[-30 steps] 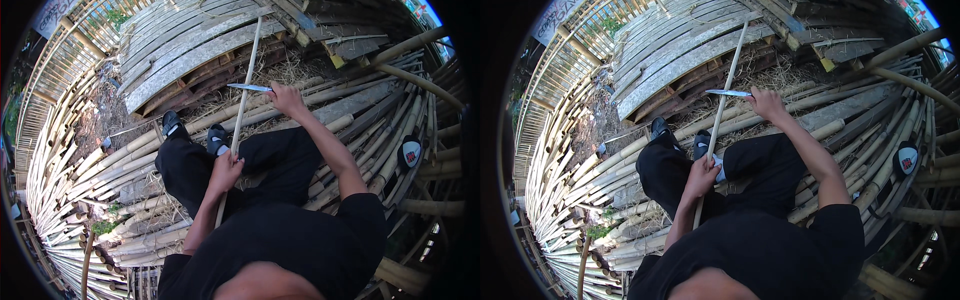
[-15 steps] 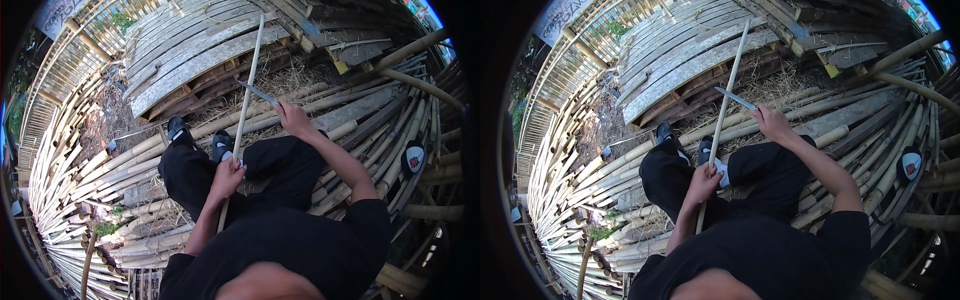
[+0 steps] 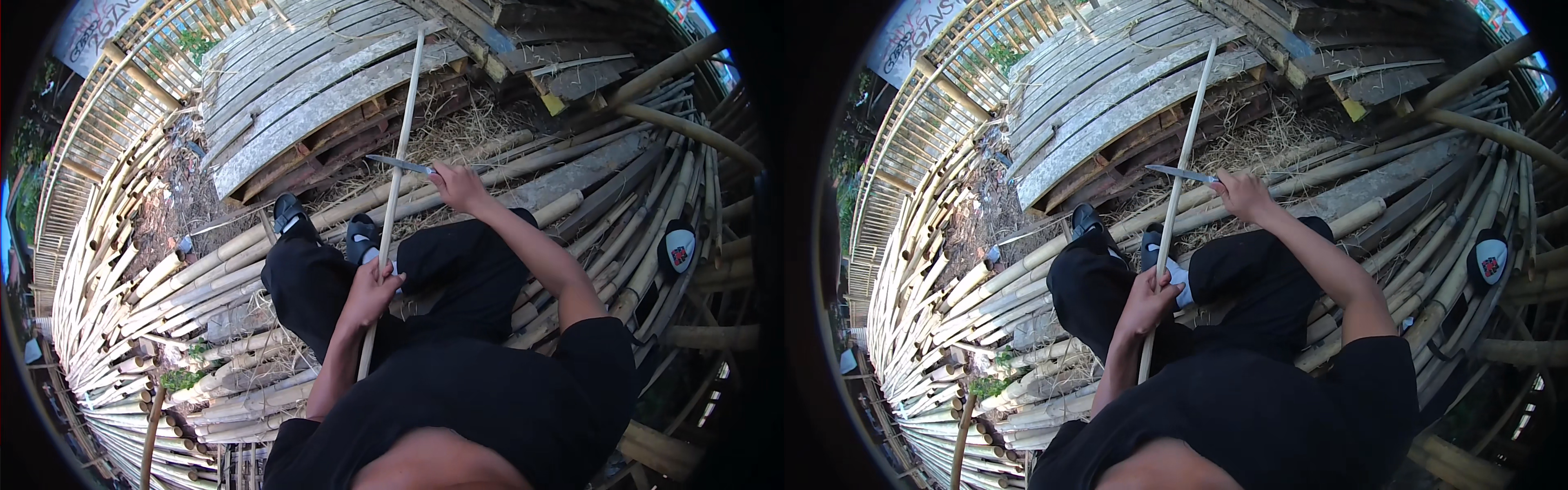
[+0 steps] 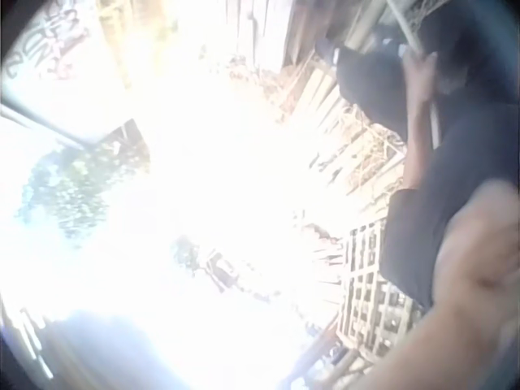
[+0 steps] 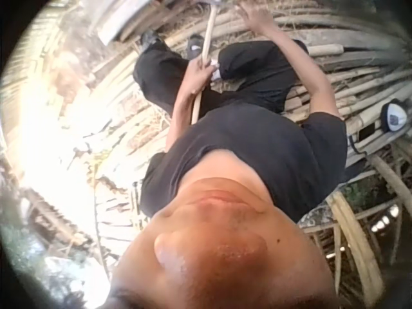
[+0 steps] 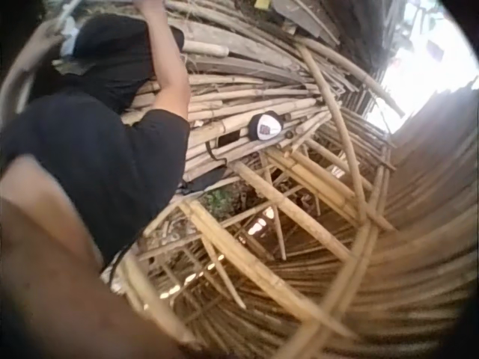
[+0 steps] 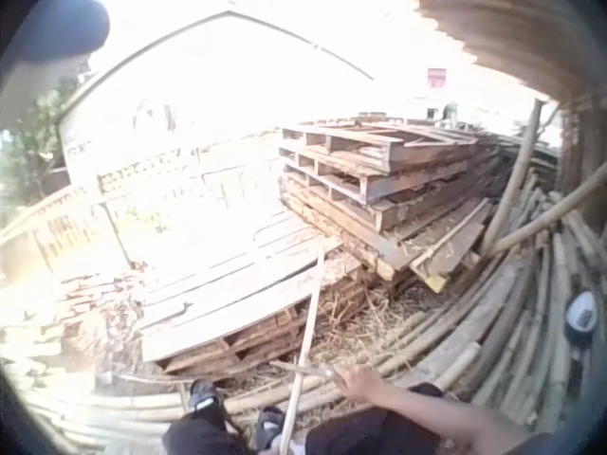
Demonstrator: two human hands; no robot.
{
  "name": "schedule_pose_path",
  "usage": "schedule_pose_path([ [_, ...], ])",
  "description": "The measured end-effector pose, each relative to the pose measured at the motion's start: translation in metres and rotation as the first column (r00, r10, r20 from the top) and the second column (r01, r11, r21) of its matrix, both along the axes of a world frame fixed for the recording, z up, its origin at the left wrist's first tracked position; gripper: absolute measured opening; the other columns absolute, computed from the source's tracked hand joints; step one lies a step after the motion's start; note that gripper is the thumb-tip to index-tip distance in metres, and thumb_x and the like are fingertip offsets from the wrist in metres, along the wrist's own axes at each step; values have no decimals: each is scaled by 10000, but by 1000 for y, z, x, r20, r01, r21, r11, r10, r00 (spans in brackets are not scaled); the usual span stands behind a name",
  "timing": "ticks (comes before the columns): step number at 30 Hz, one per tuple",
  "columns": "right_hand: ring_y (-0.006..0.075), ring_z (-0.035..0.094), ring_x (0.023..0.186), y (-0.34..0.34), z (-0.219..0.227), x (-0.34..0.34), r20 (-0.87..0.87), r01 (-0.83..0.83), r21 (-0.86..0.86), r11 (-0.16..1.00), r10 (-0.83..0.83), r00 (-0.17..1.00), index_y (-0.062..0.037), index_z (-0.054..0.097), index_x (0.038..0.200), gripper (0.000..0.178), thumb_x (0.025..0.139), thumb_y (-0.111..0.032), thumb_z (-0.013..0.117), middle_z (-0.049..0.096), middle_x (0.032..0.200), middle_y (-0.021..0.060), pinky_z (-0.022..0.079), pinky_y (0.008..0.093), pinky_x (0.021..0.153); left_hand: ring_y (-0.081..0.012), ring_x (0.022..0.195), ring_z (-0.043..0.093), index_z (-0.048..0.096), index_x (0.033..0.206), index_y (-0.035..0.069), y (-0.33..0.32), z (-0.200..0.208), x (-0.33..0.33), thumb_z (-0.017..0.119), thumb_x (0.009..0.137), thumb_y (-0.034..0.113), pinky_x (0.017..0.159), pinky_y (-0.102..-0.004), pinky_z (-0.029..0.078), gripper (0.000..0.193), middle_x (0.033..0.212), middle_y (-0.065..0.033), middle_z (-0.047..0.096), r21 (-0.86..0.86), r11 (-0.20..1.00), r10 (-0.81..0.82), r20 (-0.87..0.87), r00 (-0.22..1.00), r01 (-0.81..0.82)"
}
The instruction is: The person shaves a bamboo stick with a knife while sitting on a pile of bamboo poles.
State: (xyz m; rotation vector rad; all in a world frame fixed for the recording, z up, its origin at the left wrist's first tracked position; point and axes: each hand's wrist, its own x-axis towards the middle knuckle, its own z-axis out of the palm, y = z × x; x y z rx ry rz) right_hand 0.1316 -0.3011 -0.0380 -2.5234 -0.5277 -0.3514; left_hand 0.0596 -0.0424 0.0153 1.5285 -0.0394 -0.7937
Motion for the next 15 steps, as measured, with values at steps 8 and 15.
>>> schedule_pose_path([
  [8,417,581,562,23,0,-13,-79,46,35,998,-44,996,-35,501,878,283,961,-299,447,550,571,215,441,511,488,-27,486,395,375,764,105,0,-3,-4,625,841,65,418,-208,299,264,636,51,415,11,1000,1,27,1000,-1],
  [15,409,587,570,35,-9,-21,-60,84,135,987,-77,995,-35,504,867,301,952,-321,461,565,587,203,453,513,523,-26,459,375,365,763,113,0,4,-1,624,836,60,412,-211,284,274,603,52,408,-36,999,1,-89,996,-4],
])
